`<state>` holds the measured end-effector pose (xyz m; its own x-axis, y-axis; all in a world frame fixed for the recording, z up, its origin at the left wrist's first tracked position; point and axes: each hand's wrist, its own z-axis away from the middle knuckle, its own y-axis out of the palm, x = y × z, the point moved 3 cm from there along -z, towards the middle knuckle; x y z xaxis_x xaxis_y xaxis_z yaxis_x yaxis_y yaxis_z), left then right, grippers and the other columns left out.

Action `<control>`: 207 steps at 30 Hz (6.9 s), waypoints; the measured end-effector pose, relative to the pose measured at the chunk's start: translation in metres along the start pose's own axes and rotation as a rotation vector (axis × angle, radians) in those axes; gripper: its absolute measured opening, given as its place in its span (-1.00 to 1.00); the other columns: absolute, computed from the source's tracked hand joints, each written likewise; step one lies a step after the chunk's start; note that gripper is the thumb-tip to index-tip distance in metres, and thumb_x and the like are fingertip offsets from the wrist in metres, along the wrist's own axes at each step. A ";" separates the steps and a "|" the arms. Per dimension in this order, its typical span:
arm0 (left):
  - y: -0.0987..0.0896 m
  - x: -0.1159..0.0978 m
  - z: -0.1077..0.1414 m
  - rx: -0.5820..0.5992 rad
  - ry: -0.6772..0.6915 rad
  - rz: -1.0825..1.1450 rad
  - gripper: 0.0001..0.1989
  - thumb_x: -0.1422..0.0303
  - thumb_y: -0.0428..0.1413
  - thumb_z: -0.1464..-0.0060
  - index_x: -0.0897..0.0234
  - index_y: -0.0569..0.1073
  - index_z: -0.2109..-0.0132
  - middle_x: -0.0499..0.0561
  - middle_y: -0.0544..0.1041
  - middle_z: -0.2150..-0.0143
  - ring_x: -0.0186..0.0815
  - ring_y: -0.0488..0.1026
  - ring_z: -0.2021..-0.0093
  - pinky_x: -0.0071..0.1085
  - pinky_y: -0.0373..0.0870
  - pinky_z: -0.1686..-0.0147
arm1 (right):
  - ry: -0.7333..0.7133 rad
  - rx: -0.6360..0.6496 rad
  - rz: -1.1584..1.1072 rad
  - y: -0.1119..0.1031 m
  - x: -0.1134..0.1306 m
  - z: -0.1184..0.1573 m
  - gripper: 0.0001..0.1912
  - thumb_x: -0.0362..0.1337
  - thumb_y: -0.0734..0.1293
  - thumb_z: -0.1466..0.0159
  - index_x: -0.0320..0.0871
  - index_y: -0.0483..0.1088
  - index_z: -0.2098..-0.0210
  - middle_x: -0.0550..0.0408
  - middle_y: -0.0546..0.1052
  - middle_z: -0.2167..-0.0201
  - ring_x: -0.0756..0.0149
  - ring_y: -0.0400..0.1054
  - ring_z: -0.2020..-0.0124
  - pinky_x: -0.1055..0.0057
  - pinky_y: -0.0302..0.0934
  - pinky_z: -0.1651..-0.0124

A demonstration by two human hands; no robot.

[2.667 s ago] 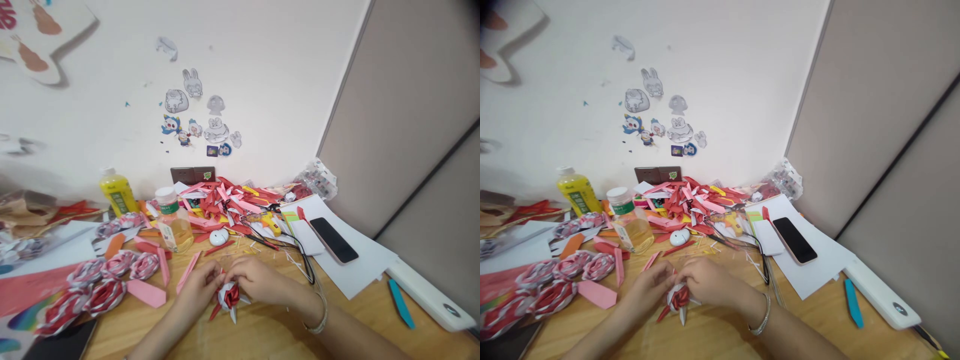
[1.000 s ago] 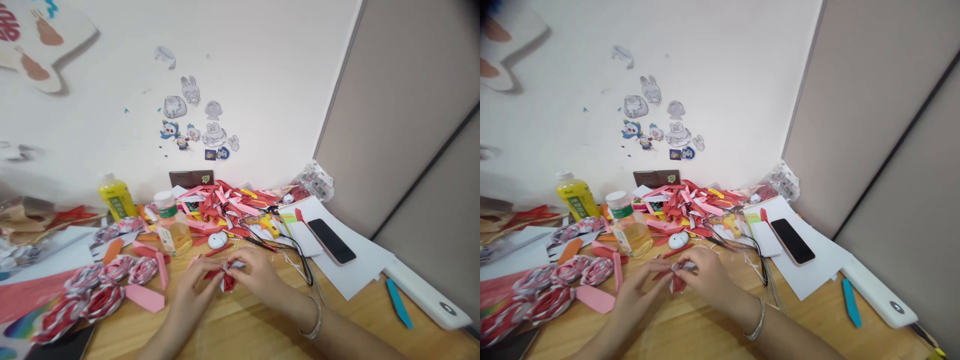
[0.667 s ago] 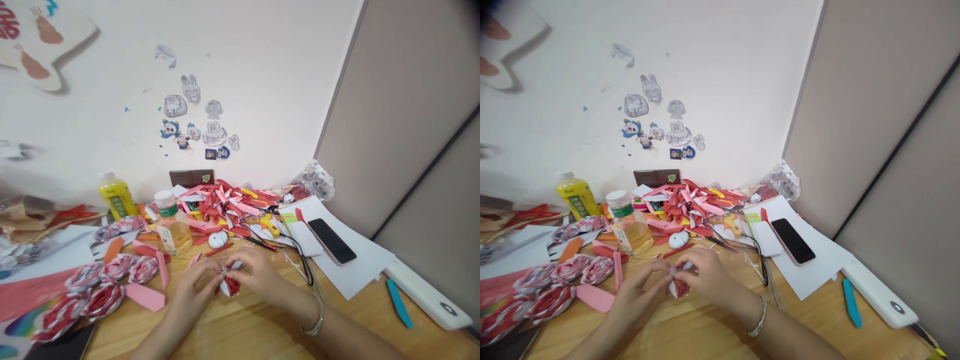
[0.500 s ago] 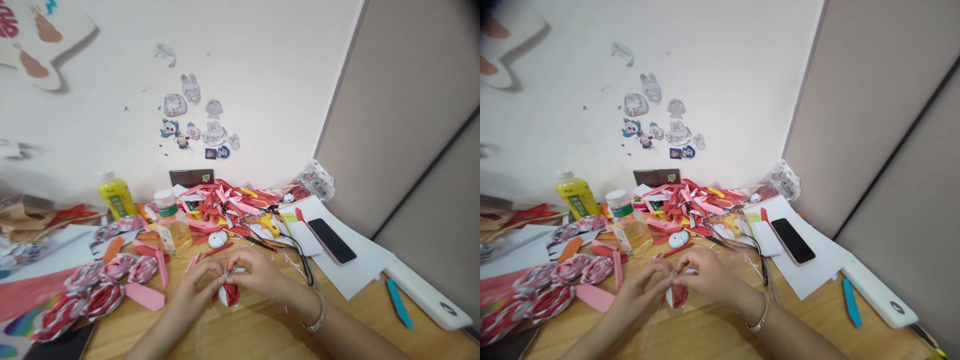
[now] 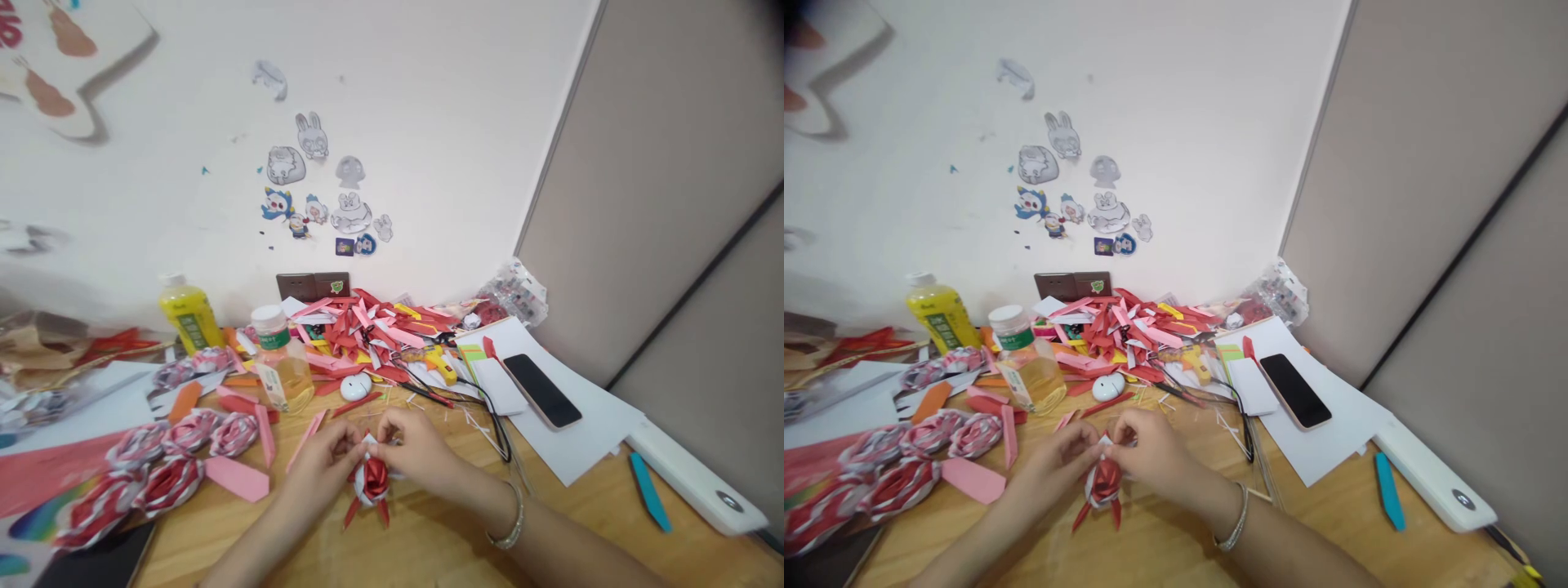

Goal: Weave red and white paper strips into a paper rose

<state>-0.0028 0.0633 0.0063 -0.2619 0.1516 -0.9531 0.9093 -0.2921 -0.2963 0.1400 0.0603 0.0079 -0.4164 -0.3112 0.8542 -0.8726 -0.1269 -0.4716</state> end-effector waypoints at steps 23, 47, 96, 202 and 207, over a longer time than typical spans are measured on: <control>-0.001 -0.006 0.004 0.058 -0.113 -0.188 -0.87 0.31 0.13 0.23 0.31 0.42 0.54 -0.03 0.51 0.57 -0.30 0.43 0.52 -0.46 0.30 0.51 | 0.022 0.157 -0.026 0.007 -0.017 0.000 -0.94 -0.46 0.35 0.02 -0.22 0.39 0.55 0.23 0.43 0.60 0.50 0.24 0.56 0.61 0.05 0.54; 0.001 -0.003 0.007 0.134 -0.076 -0.213 -0.82 0.32 0.12 0.15 0.32 0.40 0.60 -0.10 0.41 0.62 -0.38 0.33 0.56 -0.52 0.18 0.56 | -0.179 0.367 0.099 -0.002 -0.003 -0.001 -0.90 -0.47 0.29 -0.12 -0.19 0.42 0.45 0.22 0.43 0.53 0.45 0.29 0.47 0.59 0.10 0.40; -0.002 0.023 0.000 0.107 -0.179 0.237 -0.54 -0.03 0.19 0.23 0.28 0.29 0.45 -0.17 0.35 0.58 -0.42 0.33 0.56 -0.50 0.24 0.52 | -0.473 0.466 0.268 -0.006 0.019 0.005 -0.72 -0.29 0.15 -0.31 -0.18 0.45 0.40 0.09 0.40 0.40 0.37 0.28 0.28 0.48 0.12 0.14; 0.010 0.032 0.001 0.126 0.016 0.006 -0.81 0.26 0.11 0.03 0.32 0.41 0.43 -0.01 0.49 0.47 -0.28 0.43 0.41 -0.42 0.34 0.39 | 0.008 0.246 -0.102 -0.002 -0.015 -0.007 -0.89 -0.51 0.36 0.00 -0.21 0.37 0.53 0.23 0.41 0.56 0.47 0.28 0.51 0.57 0.15 0.43; 0.009 0.029 0.001 0.092 0.016 0.011 -0.82 0.27 0.13 0.06 0.29 0.39 0.48 -0.05 0.47 0.51 -0.31 0.42 0.46 -0.45 0.33 0.44 | -0.031 0.224 -0.021 -0.002 -0.016 -0.007 -0.91 -0.49 0.35 -0.01 -0.21 0.40 0.53 0.22 0.43 0.57 0.46 0.28 0.53 0.58 0.13 0.46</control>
<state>-0.0027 0.0640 -0.0238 -0.2461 0.1623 -0.9555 0.8784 -0.3794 -0.2907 0.1465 0.0717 -0.0035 -0.3875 -0.3344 0.8591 -0.8015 -0.3383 -0.4932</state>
